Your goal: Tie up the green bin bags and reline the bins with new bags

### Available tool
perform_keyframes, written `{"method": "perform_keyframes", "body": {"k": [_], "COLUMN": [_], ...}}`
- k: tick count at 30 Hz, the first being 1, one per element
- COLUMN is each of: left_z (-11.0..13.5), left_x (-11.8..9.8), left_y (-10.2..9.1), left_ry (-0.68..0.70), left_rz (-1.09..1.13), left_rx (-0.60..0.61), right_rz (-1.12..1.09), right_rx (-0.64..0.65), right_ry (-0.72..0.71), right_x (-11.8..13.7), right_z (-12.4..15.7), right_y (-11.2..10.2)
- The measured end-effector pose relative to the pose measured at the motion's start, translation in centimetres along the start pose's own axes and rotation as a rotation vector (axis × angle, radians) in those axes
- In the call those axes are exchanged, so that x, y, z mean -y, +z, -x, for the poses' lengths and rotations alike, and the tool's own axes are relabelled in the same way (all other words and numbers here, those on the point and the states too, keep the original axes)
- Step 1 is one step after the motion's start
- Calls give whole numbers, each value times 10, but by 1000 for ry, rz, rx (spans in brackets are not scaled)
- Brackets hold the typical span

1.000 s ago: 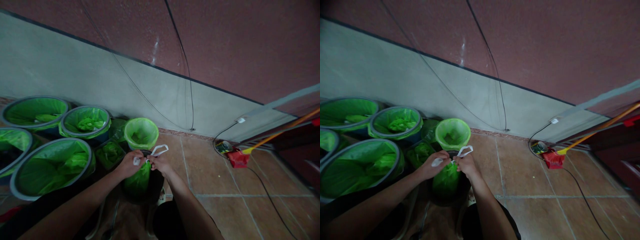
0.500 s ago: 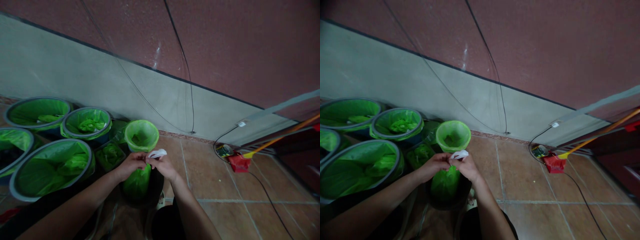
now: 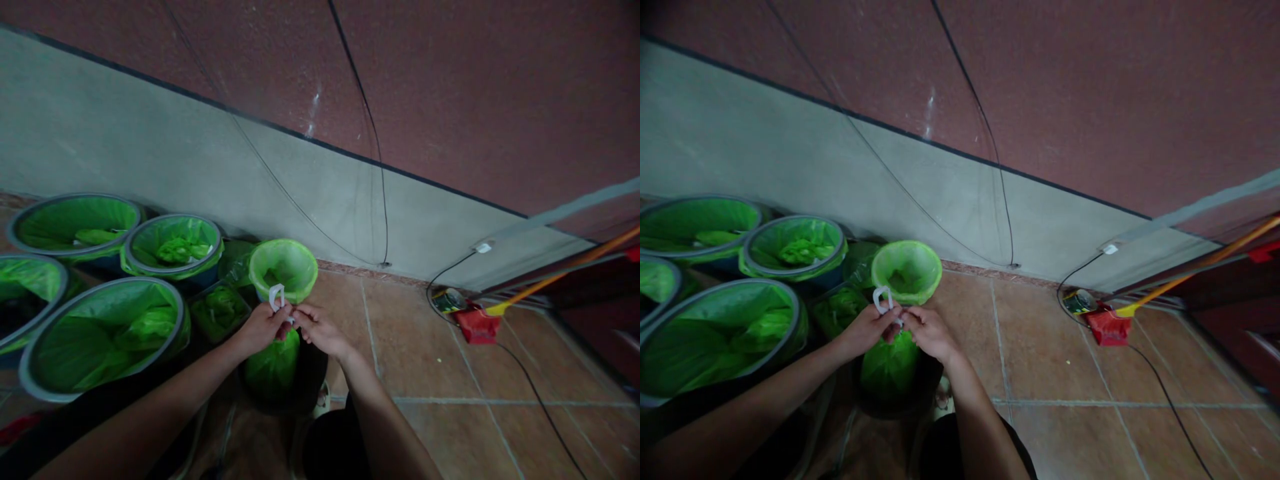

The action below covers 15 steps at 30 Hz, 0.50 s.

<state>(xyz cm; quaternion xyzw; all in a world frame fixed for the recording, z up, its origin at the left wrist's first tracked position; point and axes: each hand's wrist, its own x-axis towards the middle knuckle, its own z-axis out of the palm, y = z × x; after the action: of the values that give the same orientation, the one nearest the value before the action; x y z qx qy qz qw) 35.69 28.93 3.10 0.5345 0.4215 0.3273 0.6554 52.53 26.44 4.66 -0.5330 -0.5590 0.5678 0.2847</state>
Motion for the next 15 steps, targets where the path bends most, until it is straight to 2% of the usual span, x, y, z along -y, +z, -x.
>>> {"method": "perform_keyframes", "body": {"k": [3, 6, 9, 12, 15], "left_z": [0, 4, 6, 5, 3], "left_x": [-2, -6, -9, -9, -8], "left_y": [-1, -3, -5, -7, -7], "left_ry": [-126, -203, -237, -212, -74], "left_rz": [170, 276, 326, 283, 77], "left_rx": [-51, -41, -61, -72, -58], "right_rz": [50, 23, -20, -29, 1], "right_rx": [-67, -148, -133, -75, -19], "right_ry": [-35, -26, 10, 41, 73], "right_x": [1, 6, 11, 11, 5], "right_z": [-1, 1, 4, 7, 6], "right_y": [-3, -4, -5, -6, -8]}}
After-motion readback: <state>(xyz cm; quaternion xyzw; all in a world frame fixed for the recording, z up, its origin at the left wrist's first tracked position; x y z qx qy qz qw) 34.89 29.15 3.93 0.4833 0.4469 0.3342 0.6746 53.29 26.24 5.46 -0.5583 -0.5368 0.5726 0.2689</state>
